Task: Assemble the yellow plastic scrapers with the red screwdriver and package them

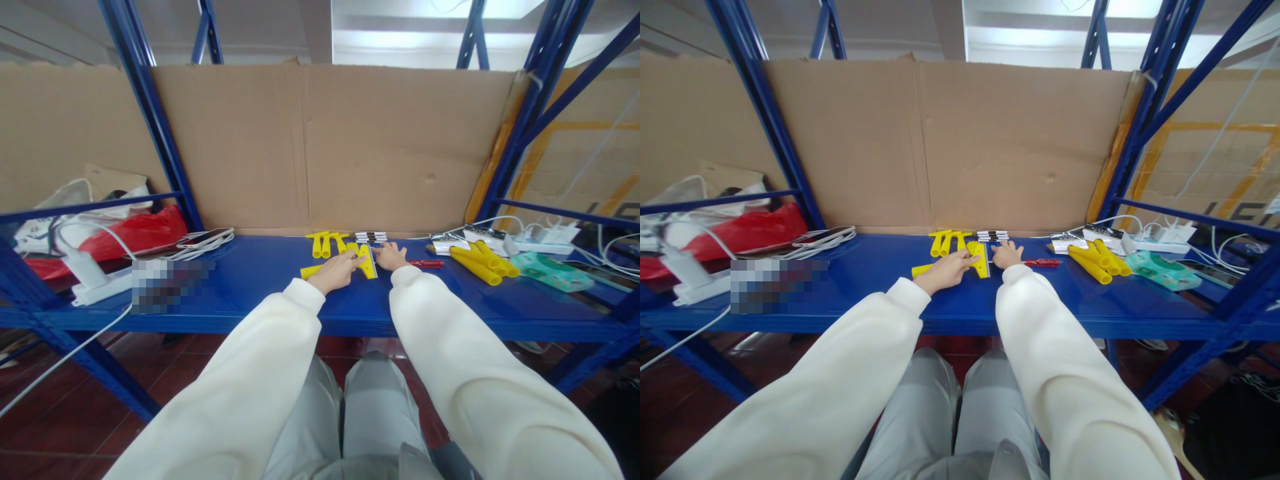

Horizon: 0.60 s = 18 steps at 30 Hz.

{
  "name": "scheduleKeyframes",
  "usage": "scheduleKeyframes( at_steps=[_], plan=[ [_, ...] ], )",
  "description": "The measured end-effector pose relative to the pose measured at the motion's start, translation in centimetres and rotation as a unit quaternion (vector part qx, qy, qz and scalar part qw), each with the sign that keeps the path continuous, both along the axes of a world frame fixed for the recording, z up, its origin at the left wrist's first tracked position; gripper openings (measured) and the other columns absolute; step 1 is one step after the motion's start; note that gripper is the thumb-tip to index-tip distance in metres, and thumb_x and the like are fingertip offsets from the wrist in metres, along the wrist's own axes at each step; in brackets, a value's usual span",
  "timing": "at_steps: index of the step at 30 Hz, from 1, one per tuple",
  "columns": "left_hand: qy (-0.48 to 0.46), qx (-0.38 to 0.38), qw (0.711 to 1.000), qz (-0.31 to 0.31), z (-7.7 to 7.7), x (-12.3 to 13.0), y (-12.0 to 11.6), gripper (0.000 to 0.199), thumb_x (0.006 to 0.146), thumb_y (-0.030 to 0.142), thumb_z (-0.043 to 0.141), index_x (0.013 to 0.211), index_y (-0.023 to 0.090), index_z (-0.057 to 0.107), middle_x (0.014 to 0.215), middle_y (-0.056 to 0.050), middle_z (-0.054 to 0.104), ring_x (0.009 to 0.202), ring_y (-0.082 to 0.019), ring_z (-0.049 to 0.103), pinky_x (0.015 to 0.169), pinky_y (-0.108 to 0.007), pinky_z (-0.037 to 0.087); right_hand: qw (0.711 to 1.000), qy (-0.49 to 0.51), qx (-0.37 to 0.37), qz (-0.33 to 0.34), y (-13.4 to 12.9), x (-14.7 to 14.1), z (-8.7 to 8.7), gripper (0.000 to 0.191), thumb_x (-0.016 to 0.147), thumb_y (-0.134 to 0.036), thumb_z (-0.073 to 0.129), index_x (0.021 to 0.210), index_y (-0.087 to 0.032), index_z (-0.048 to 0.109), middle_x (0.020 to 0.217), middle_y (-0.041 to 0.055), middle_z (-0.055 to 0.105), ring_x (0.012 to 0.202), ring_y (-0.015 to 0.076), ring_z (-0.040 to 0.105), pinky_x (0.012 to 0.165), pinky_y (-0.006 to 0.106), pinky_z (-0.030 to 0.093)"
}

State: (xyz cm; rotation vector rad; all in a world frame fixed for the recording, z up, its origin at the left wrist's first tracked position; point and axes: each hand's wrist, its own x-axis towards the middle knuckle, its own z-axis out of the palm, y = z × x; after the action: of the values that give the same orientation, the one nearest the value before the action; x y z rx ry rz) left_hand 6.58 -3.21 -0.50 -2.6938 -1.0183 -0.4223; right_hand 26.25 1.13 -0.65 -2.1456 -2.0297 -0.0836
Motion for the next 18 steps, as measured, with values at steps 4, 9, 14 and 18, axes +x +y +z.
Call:
scheduleKeyframes(
  at_steps=[4,9,14,18],
  plan=[
    [0.004,0.005,1.000,-0.003,-0.27,-0.01,0.43,0.049,0.096,0.013,0.040,0.143,0.019,0.053,0.111,-0.013,0.061,0.103,-0.022,0.063,0.090,-0.034,0.052,1.000,-0.010,-0.014,-0.001,0.21,-0.09,0.07,0.050,0.093,-0.025,0.042,0.139,-0.039,0.056,0.152,0.0082,0.044,0.139,0.0352,0.030,0.106,0.063,0.029],
    [-0.003,-0.001,1.000,-0.011,-0.30,0.01,0.44,0.048,0.096,0.013,0.041,0.142,0.020,0.055,0.112,-0.013,0.060,0.106,-0.023,0.063,0.091,-0.034,0.051,1.000,-0.011,-0.003,0.008,0.21,-0.11,0.08,0.049,0.093,-0.024,0.039,0.137,-0.035,0.060,0.150,0.0096,0.045,0.137,0.0351,0.033,0.105,0.063,0.030],
    [-0.003,-0.001,1.000,-0.014,-0.14,0.09,0.05,0.049,0.095,0.011,0.039,0.140,0.019,0.056,0.113,-0.014,0.060,0.105,-0.023,0.062,0.090,-0.035,0.051,1.000,-0.012,-0.002,0.014,0.56,-0.11,0.22,0.051,0.093,-0.024,0.039,0.139,-0.036,0.057,0.151,0.0089,0.044,0.137,0.0354,0.032,0.104,0.064,0.030],
    [0.003,-0.007,1.000,-0.011,0.11,0.16,-0.35,0.049,0.097,0.011,0.037,0.142,0.018,0.054,0.112,-0.013,0.061,0.105,-0.022,0.062,0.091,-0.033,0.051,1.000,-0.009,-0.021,0.009,0.59,-0.17,0.52,0.044,0.094,-0.027,0.042,0.132,-0.034,0.064,0.151,0.0088,0.045,0.136,0.0358,0.033,0.105,0.063,0.030]
  ],
)
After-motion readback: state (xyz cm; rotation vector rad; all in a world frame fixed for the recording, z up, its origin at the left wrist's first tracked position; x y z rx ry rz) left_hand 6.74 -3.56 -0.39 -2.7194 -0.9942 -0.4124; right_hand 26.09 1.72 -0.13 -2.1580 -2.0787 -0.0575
